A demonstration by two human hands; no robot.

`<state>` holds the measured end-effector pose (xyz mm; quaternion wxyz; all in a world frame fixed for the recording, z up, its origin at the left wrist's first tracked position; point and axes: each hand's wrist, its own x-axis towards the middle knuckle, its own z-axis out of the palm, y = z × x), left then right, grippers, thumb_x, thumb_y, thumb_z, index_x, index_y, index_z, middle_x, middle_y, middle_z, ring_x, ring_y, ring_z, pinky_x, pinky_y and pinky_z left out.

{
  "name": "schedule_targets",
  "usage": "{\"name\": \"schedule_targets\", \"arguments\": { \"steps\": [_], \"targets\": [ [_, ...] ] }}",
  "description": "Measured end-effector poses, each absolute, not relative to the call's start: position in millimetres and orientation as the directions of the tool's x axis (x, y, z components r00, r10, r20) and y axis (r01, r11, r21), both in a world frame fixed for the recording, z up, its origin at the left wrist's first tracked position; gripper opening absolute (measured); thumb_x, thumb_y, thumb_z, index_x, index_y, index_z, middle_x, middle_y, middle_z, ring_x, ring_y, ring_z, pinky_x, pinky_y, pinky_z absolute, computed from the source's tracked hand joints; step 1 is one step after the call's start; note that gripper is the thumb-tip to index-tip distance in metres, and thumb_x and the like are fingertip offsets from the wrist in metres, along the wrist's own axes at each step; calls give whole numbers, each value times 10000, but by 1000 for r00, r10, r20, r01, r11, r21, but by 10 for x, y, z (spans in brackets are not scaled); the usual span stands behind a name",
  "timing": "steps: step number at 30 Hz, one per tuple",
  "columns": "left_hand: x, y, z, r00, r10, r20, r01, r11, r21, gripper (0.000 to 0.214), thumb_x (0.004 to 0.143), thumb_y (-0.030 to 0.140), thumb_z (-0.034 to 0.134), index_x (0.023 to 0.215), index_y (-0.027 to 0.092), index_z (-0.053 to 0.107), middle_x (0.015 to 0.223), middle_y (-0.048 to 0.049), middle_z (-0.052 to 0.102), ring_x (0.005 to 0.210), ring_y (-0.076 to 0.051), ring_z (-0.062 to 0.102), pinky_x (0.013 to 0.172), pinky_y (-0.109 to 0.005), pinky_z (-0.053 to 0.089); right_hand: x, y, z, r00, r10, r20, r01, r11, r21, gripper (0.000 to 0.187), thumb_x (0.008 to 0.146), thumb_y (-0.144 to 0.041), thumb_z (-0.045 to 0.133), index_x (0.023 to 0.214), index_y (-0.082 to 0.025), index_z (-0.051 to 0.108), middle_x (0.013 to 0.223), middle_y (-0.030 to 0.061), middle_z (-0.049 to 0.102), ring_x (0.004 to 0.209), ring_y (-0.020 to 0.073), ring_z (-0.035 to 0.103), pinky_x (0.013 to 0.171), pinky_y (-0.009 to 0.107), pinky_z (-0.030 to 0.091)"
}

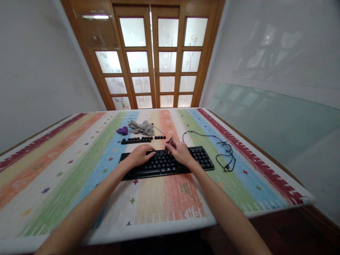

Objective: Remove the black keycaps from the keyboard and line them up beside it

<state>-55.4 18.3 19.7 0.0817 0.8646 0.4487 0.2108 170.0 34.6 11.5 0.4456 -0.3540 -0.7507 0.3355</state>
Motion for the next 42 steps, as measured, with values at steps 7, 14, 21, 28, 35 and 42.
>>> {"name": "schedule_targets", "arguments": {
  "steps": [7,14,21,28,35,42],
  "targets": [
    [-517,99,180,492,821,289,749,-569,340,217,905,270,536,970,166,715,984,-90,739,913,-227,666,853,-345,492,1600,308,42,-402,820,408,199,513,-835,165,946,-351,493,900,-197,528,655,-11,611,522,139,585,565,274,461],
    [-511,89,158,494,818,294,741,-573,349,208,897,246,547,997,168,713,1019,-97,732,942,-234,663,873,-353,489,1500,260,109,-462,750,473,326,640,-695,149,947,-318,492,906,-197,569,662,-4,587,633,165,577,649,289,421],
    [-496,80,149,484,821,304,759,-567,322,195,893,260,562,969,168,717,965,-89,732,895,-222,658,835,-332,489,1529,456,18,-359,841,406,250,505,-826,214,944,-392,464,860,-203,514,594,-20,603,465,135,538,539,267,414],
    [-493,89,151,492,820,291,768,-567,299,201,896,257,557,973,156,712,977,-98,732,910,-226,660,847,-341,496,1475,525,20,-271,878,395,314,468,-826,302,936,-477,465,826,-203,527,536,-19,602,414,134,526,518,267,428],
    [-515,104,222,493,831,259,750,-556,358,252,874,259,584,1082,153,679,1095,-117,712,1010,-241,652,917,-383,497,1564,543,71,-186,902,390,161,419,-893,404,915,-593,445,835,-201,503,555,-16,616,399,119,528,450,235,412],
    [-370,122,247,407,861,305,440,-477,761,531,799,385,701,1271,187,563,1066,-87,709,933,-202,668,800,-337,547,1575,403,153,-266,869,417,26,439,-898,390,911,-578,482,918,-188,490,648,-5,648,463,113,570,466,227,434]
  ]
}}
